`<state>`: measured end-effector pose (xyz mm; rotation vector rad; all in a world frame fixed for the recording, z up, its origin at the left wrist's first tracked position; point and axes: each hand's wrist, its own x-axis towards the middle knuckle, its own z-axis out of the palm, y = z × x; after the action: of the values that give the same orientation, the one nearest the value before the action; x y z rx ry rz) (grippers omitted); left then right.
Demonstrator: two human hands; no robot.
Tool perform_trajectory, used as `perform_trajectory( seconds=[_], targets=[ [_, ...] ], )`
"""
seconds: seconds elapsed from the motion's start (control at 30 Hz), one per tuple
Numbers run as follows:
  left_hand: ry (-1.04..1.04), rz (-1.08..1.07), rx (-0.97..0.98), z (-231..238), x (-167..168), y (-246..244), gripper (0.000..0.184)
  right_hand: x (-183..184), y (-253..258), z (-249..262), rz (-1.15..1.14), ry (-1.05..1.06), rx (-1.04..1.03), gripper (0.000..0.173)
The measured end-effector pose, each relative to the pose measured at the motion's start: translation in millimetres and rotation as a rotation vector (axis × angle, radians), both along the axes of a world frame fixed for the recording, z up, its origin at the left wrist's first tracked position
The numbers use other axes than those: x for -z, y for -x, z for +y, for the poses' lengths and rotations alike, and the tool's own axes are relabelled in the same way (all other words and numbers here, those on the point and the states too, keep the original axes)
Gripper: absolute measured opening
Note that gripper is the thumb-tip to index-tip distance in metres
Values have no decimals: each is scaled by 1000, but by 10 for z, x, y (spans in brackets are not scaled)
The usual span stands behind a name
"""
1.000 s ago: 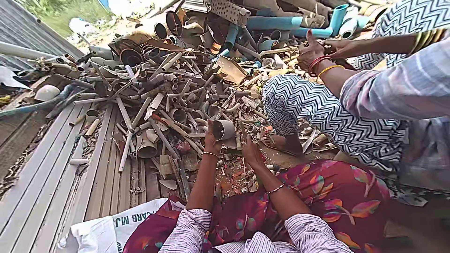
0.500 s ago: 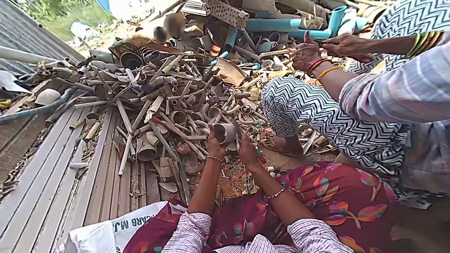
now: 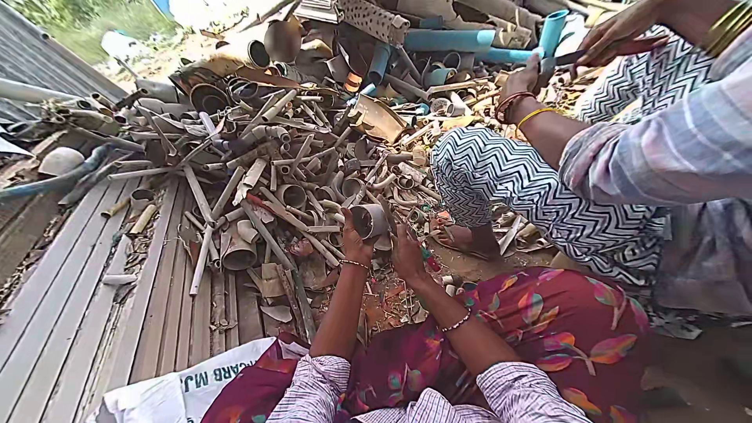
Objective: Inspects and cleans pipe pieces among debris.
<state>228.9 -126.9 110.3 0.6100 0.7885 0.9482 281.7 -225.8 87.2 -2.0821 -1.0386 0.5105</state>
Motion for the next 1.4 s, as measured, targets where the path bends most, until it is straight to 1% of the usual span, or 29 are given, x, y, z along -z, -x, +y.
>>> perform_trajectory(
  seconds=[0.07, 0.1, 0.17, 0.2, 0.23, 0.3, 0.33, 0.43, 0.47, 0.53, 0.57, 0.67, 0.73, 0.83, 0.9, 0.93, 0.97, 1.03, 1.07, 1.1, 1.17, 1.2, 1.27, 1.33, 1.4],
  targets=[
    [-13, -13, -8, -5, -26, -7, 53, 22, 92, 10, -98, -195, 21, 35],
    [-11, -10, -14, -8, -36, -4, 51, 9, 107, 12, -106, -224, 19, 34],
    [12, -8, -1, -17, -34, 40, 56, -29, 47, -11, 17, -61, 4, 38],
    [12, -5, 4, -19, -43, 36, 58, -18, 8, -9, 55, -7, 7, 37],
    [10, -10, 3, -23, -54, 32, 58, -7, 12, -9, 50, -27, 12, 37],
    [-6, -17, -8, -26, -64, 25, 53, -41, 90, -4, 2, -167, 1, 36],
    [-8, -18, -13, -29, -62, 22, 51, -63, 98, -2, -3, -189, -9, 36],
    [17, 7, -5, -31, -63, 56, 59, -30, 4, 5, 108, -37, 1, 39],
    [17, 7, -8, -29, -74, 47, 59, 3, 11, 11, 79, -66, 20, 39],
    [-2, -8, -4, -28, -86, 36, 55, 11, 97, 17, -41, -212, 37, 36],
    [-16, -11, 7, -40, -88, 38, 53, -12, 113, 11, -65, -226, 32, 35],
    [-8, 10, 19, -72, -85, 69, 62, 0, 1, 1, 85, -9, 20, 40],
    [0, -32, 23, -44, -98, 55, 65, -1, 2, 20, 109, -26, 36, 40],
    [-1, -139, 14, 5, -140, 27, 62, 19, -15, 18, 132, -83, 68, 40],
    [12, -139, -2, 13, -171, 32, 63, 58, -56, 20, 212, -81, 117, 45],
    [14, -129, -7, 21, -165, 23, 64, 60, -55, 18, 214, -107, 132, 44],
    [15, -132, -7, 32, -137, 14, 65, 59, -24, 11, 156, -178, 139, 43],
    [37, -133, -18, 30, -85, -1, 66, 36, 66, 2, -9, -321, 100, 33],
    [39, -122, -23, 21, -74, -3, 65, 23, 110, 2, -67, -359, 79, 32],
    [36, -114, -31, 11, -63, -3, 63, 20, 131, 3, -77, -326, 54, 32],
    [37, -90, -49, -14, -53, -4, 63, 16, 72, 7, 33, -136, 33, 36],
    [43, -75, -48, -23, -58, -7, 64, 20, 25, 15, 82, -77, 42, 38],
    [26, -80, 1, -49, -97, 20, 67, -42, 20, 9, 116, -71, 68, 39],
    [14, -112, -20, -24, -144, 0, 64, -77, 32, -4, 103, -124, 87, 38],
    [-12, -114, -44, 3, -150, 7, 63, -14, 10, -5, 88, -168, 95, 43]
  ],
)
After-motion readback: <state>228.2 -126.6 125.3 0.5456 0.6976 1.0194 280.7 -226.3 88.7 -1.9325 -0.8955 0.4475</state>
